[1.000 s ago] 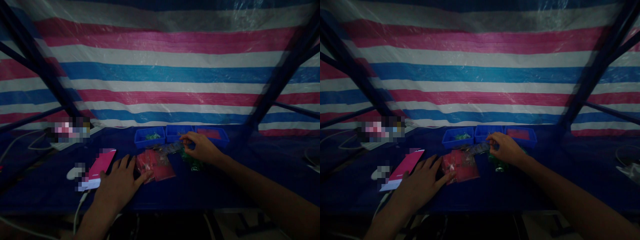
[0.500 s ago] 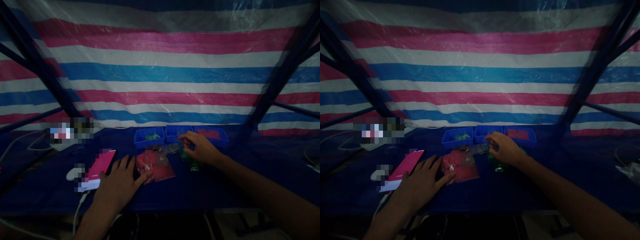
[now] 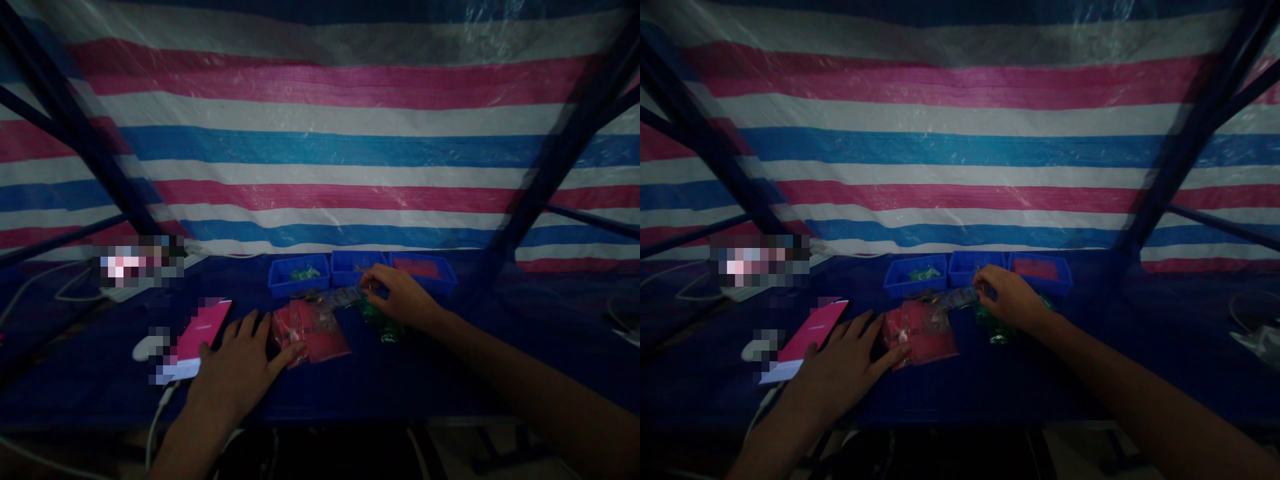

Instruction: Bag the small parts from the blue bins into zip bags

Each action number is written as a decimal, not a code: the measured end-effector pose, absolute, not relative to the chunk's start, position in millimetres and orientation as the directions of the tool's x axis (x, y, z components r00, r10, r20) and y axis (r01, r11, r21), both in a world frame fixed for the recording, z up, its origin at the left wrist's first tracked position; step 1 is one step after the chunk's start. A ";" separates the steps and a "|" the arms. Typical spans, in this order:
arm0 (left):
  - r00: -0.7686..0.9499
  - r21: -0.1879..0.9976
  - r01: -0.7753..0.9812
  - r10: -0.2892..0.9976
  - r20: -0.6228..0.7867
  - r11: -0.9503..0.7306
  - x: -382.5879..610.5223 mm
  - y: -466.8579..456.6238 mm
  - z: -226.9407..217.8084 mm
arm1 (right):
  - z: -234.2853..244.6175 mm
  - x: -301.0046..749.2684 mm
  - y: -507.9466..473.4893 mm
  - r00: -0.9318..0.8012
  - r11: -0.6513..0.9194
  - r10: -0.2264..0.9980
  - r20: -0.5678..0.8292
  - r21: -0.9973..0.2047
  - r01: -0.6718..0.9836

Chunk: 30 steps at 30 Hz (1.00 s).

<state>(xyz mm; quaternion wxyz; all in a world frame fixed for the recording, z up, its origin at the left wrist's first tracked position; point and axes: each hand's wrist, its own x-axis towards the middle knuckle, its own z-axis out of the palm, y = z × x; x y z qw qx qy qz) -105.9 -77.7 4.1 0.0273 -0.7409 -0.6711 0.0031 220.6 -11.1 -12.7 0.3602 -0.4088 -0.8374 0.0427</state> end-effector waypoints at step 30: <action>0.093 -0.035 0.995 0.995 0.020 -0.092 -105.0 -79.0 6.8 | -9.2 220.2 -13.7 -0.404 0.668 0.717 0.569 -0.395 0.631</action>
